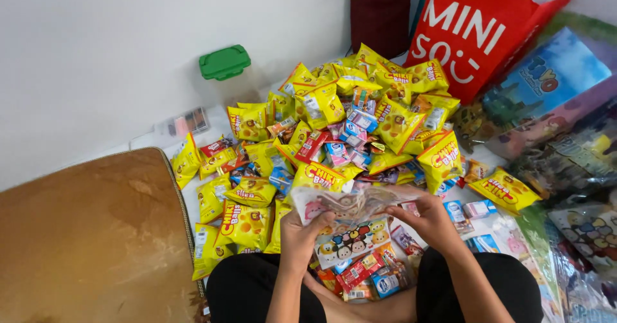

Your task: Sorting through a large pile of snack bags and sticker sheets on the floor

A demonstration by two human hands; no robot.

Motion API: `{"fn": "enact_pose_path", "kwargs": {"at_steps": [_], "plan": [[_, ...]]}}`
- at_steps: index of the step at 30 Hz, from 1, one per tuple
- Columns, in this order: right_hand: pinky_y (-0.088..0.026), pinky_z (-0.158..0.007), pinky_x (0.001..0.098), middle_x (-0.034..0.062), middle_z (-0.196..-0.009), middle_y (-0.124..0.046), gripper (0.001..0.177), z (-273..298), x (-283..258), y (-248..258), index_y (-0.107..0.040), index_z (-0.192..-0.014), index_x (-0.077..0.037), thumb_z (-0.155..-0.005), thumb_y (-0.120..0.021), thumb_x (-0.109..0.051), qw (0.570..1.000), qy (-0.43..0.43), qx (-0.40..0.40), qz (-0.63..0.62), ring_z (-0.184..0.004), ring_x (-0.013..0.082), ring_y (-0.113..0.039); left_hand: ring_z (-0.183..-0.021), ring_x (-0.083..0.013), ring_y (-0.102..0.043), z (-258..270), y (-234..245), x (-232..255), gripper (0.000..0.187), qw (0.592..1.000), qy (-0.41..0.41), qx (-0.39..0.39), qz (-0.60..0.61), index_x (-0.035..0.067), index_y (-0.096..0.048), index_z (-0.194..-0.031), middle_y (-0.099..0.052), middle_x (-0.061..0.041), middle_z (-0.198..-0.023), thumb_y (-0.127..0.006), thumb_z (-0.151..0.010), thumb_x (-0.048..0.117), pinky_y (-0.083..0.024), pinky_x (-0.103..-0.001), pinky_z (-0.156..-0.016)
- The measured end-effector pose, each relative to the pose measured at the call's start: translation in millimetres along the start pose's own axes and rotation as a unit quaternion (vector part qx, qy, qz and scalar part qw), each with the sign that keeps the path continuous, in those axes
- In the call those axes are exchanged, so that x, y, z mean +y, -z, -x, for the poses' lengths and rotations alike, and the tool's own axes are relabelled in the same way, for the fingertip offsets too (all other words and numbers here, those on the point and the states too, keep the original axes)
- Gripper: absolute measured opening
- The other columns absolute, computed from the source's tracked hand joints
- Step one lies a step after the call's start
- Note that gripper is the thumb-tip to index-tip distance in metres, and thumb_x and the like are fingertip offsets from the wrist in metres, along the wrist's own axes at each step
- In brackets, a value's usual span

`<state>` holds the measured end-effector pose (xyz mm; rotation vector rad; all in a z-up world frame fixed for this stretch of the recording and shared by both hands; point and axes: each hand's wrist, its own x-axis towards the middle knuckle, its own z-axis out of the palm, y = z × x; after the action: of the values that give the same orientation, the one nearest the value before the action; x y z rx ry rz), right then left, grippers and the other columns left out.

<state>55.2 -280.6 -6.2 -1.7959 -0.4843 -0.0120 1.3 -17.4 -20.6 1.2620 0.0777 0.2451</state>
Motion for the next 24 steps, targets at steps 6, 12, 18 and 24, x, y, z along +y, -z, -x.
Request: {"fn": "enact_pose_path", "kwargs": {"at_steps": [6, 12, 18, 24], "plan": [[-0.059, -0.078, 0.0277, 0.0037, -0.096, -0.082, 0.017, -18.4, 13.0, 6.8, -0.082, -0.1, -0.009, -0.085, -0.08, -0.016, 0.997, -0.018, 0.065, 0.026, -0.085, 0.0129, -0.075, -0.084, -0.016, -0.076, -8.1, -5.5, 16.9, 0.028, 0.986, 0.031, -0.013, -0.161, 0.008, -0.081, -0.094, -0.083, -0.004, -0.088, -0.086, -0.074, 0.027, -0.058, -0.029, -0.074], [-0.051, -0.096, 0.0347, 0.0073, -0.091, -0.077, 0.017, -76.9, -30.1, 12.0, -0.079, -0.1, -0.003, -0.085, -0.083, -0.009, 0.993, 0.008, 0.116, -0.008, -0.091, 0.0122, -0.064, -0.052, -0.0183, -0.054, -46.6, -14.3, 67.0, 0.046, 0.927, -0.122, 0.01, -0.355, 0.005, -0.066, -0.073, -0.056, -0.006, -0.056, -0.078, -0.089, 0.046, -0.054, -0.029, -0.061], [-0.05, -0.096, 0.0324, 0.0077, -0.091, -0.077, 0.012, -102.8, -53.7, 21.8, -0.079, -0.099, -0.009, -0.088, -0.084, -0.011, 0.988, 0.064, 0.14, -0.01, -0.088, 0.0133, -0.07, -0.039, -0.0128, -0.055, -51.2, -35.9, 112.7, 0.044, 0.938, -0.177, 0.051, -0.293, 0.004, -0.061, -0.066, -0.058, -0.005, -0.048, -0.072, -0.098, 0.033, -0.045, -0.021, -0.044], [-0.043, -0.118, 0.0528, 0.0207, -0.105, -0.077, 0.007, -61.1, -86.4, 37.0, -0.074, -0.098, -0.001, -0.093, -0.069, -0.003, 0.979, 0.192, 0.056, -0.035, -0.112, 0.0365, -0.072, -0.111, -0.0382, -0.069, -26.5, -29.3, 134.0, 0.028, 0.911, -0.307, -0.058, -0.268, 0.008, -0.073, -0.107, -0.07, -0.019, -0.127, -0.058, -0.095, -0.012, -0.061, -0.048, -0.086]]}}
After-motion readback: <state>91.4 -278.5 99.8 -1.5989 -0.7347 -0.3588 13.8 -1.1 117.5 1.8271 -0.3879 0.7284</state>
